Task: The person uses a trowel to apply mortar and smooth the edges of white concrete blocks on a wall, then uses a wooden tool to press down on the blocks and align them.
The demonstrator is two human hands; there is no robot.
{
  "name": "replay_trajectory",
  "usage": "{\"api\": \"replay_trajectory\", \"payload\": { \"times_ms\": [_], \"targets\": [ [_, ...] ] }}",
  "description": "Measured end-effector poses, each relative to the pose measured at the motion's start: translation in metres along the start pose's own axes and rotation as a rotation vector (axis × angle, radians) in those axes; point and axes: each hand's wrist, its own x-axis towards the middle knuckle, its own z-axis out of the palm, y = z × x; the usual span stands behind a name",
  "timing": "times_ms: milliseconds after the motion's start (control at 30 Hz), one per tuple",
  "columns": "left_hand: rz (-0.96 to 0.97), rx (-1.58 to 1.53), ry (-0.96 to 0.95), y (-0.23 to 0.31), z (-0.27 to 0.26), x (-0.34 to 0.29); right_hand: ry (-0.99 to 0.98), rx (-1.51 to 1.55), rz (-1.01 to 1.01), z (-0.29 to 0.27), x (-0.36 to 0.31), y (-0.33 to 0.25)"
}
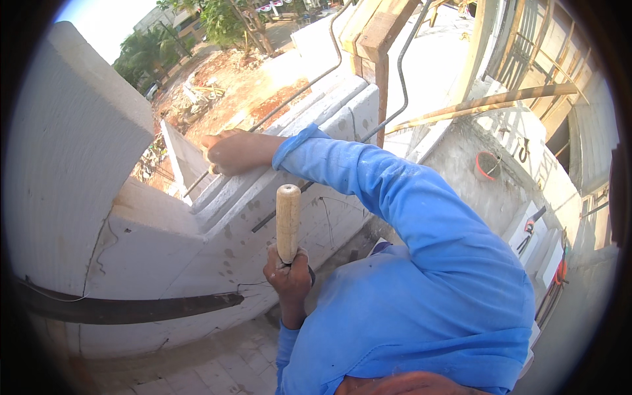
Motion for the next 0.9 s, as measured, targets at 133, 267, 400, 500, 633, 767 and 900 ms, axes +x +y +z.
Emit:
{"api": "replay_trajectory", "payload": {
  "times_ms": [133, 267, 400, 500, 633, 767, 900],
  "targets": [
    [-0.023, 0.0, -0.006, 0.001, -0.001, -0.003, 0.007, 0.031, 0.011, 0.0, 0.0, 0.002],
    [-0.003, 0.06, -0.019, 0.003, 0.0, -0.005, -0.017, 0.009, 0.001, 0.005, 0.003, 0.006],
    [-0.048, -0.04, 0.014, -0.013, -0.002, -0.008, -0.066, 0.007, 0.003, 0.01, 0.009, 0.005],
    [-0.043, -0.045, 0.017, -0.013, -0.003, -0.009, -0.07, -0.003, 0.009, 0.009, 0.006, 0.005],
    [-0.051, -0.036, 0.0, -0.004, -0.001, -0.009, -0.07, 0.001, 0.016, 0.008, 0.002, 0.002],
    [-0.01, -0.036, -0.002, -0.01, -0.001, -0.01, -0.058, -0.019, 0.032, 0.005, -0.003, -0.004],
    [0.072, 0.061, -0.018, -0.008, 0.002, -0.01, -0.008, -0.014, 0.02, 0.004, -0.013, -0.009]
  ]
}}
